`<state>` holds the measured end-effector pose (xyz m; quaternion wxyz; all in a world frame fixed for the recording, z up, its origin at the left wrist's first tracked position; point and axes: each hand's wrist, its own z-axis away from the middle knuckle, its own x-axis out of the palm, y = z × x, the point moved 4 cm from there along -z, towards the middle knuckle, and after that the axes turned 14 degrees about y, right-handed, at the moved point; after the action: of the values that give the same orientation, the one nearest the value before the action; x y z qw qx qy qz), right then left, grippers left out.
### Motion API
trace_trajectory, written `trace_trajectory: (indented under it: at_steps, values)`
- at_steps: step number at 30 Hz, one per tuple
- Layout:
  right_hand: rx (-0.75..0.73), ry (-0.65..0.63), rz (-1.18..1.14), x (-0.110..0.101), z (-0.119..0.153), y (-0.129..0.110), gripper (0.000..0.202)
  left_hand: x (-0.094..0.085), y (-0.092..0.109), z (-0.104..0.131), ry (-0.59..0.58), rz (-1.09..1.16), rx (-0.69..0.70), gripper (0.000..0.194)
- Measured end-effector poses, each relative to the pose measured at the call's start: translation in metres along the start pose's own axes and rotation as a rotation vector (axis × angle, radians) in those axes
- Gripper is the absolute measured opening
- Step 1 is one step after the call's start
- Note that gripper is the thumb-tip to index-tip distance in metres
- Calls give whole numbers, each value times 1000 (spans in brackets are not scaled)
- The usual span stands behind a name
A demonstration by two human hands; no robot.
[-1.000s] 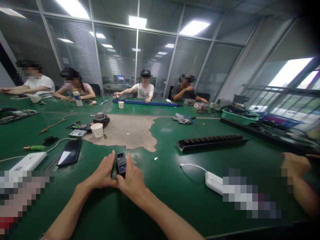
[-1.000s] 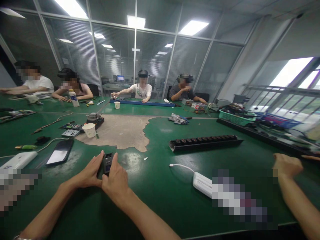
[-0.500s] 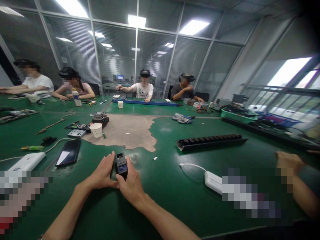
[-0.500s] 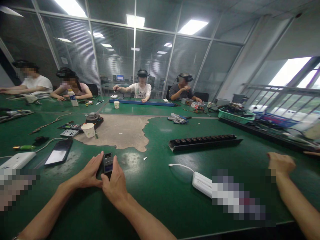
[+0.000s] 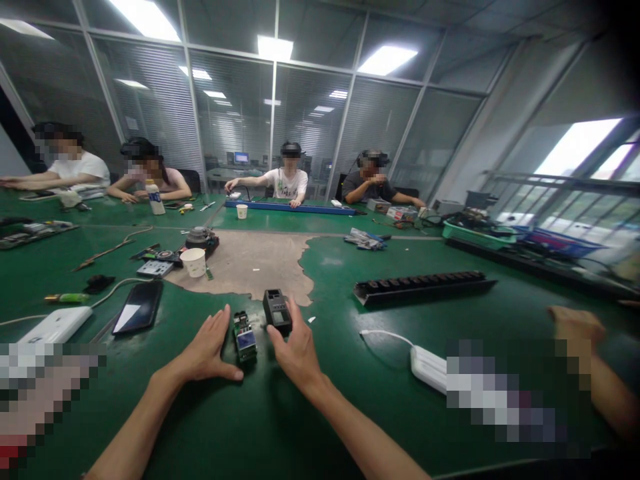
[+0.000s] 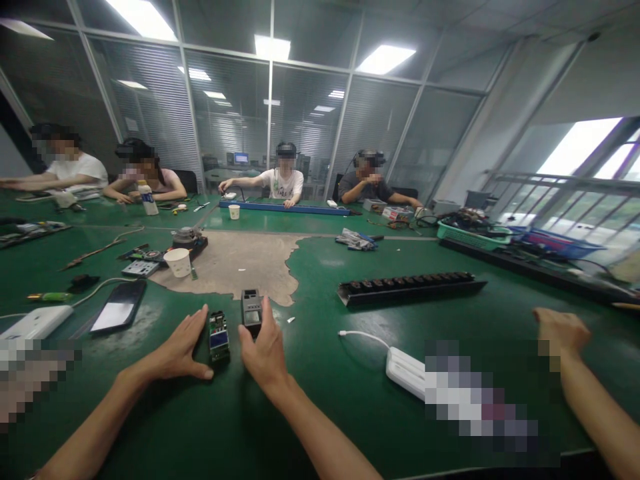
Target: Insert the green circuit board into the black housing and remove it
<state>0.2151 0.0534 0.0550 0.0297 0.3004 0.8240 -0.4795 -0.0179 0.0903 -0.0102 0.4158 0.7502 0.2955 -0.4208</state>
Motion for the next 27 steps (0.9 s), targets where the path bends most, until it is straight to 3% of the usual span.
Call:
trace_trajectory:
  at_steps: [8,18,27]
  values:
    - [-21,-34,135,-6,26,30,78,1,-1,0,33,5,23,146]
    - [-94,2,94,-5,29,36,89,2,-2,-1,28,10,13,146]
    - [-35,-23,40,-5,30,38,75,2,-2,0,26,15,-1,146]
